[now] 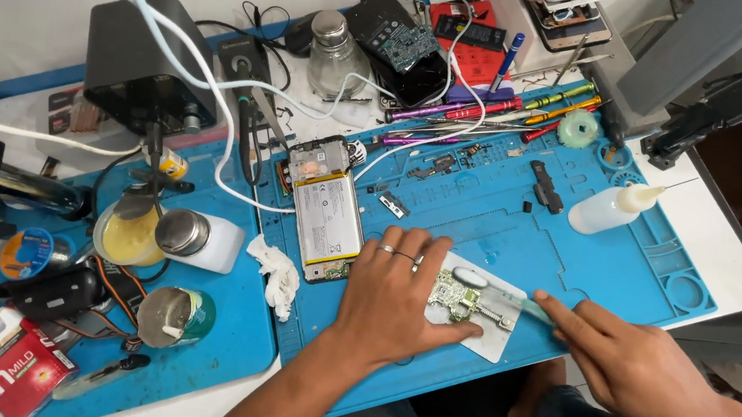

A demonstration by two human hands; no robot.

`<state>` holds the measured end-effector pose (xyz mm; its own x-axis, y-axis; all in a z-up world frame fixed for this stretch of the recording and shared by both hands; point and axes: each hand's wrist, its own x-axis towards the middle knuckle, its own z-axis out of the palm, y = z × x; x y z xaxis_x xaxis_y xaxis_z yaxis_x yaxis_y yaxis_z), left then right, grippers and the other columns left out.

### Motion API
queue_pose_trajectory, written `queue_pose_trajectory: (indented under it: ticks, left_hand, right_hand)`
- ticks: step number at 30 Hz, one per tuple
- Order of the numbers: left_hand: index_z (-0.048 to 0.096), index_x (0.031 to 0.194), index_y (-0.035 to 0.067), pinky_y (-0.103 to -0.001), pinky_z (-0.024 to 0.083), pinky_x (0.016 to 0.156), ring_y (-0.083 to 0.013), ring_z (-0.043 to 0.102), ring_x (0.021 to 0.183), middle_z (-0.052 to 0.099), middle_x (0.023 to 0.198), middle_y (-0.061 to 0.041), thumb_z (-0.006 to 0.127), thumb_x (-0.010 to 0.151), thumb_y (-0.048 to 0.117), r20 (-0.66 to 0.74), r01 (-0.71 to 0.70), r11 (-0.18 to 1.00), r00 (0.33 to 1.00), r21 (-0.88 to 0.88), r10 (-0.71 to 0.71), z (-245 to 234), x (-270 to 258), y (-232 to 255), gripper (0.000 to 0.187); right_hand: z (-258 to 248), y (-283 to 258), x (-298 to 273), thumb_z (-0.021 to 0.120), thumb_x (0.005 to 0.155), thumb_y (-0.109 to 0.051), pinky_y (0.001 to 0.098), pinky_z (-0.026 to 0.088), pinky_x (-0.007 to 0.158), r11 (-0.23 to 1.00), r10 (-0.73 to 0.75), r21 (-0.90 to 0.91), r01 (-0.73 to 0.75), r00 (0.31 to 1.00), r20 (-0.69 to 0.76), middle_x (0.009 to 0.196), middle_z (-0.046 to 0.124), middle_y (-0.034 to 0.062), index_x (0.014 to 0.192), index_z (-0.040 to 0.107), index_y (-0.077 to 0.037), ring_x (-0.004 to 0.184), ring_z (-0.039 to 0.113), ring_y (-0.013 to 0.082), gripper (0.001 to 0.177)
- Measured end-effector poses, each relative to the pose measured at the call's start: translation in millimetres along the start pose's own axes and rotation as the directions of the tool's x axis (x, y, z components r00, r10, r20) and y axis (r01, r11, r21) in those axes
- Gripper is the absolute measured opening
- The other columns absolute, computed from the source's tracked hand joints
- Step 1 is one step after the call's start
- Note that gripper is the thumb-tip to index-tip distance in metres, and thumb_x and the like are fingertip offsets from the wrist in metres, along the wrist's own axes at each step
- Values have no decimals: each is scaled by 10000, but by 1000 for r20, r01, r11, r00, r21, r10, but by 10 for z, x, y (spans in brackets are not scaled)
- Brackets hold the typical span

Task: Cleaning a mobile phone circuit board with a toothbrush and cleaning solution on a repair bench.

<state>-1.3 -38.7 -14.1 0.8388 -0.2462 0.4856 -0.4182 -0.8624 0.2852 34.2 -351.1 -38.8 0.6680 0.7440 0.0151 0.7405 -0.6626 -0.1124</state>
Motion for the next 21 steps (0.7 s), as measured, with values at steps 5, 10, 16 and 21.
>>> queue_pose_trajectory:
  ticks: [5, 10, 16, 21]
  left_hand:
    - [547, 1319, 57, -508, 395, 927, -338, 546, 1140, 657, 1183, -125, 827, 749, 439, 148, -67, 936, 981, -346, 125, 78, -40, -120, 741]
    - [451, 1414, 107, -482, 385, 977, -291, 547, 1159, 693, 1186, -44, 863, 728, 360, 321, 76, 881, 943, -467, 89, 38, 17, -197, 839]
    - [422, 1422, 110, -432, 485, 885, -281, 549, 1138, 649, 1162, -85, 902, 662, 366, 370, 241, 821, 928, -517, -39, -6, 28, -196, 935]
    - [398, 1450, 94, -436, 489, 924, -299, 569, 1146, 627, 1177, -124, 926, 636, 372, 329, 223, 821, 943, -525, -46, 36, 4, -221, 1009]
  right_hand:
    - [66, 52, -14, 517, 929, -333, 388, 466, 390, 992, -123, -29, 124, 992, 33, 940, 571, -36, 1539, 358, -232, 523, 607, 209, 638]
    - [46, -4, 44, 552, 921, -437, 412, 479, 375, 986, -168, 12, 168, 986, -24, 947, 572, -18, 1524, 372, -170, 491, 605, 225, 684]
    - [70, -41, 62, 537, 909, -469, 395, 507, 359, 987, -144, -73, 144, 990, 4, 952, 558, -21, 1548, 332, -161, 485, 587, 195, 738]
    - [113, 25, 148, 625, 840, -536, 403, 486, 375, 983, -102, -148, 111, 993, 66, 938, 525, -28, 1570, 296, -198, 513, 596, 220, 869]
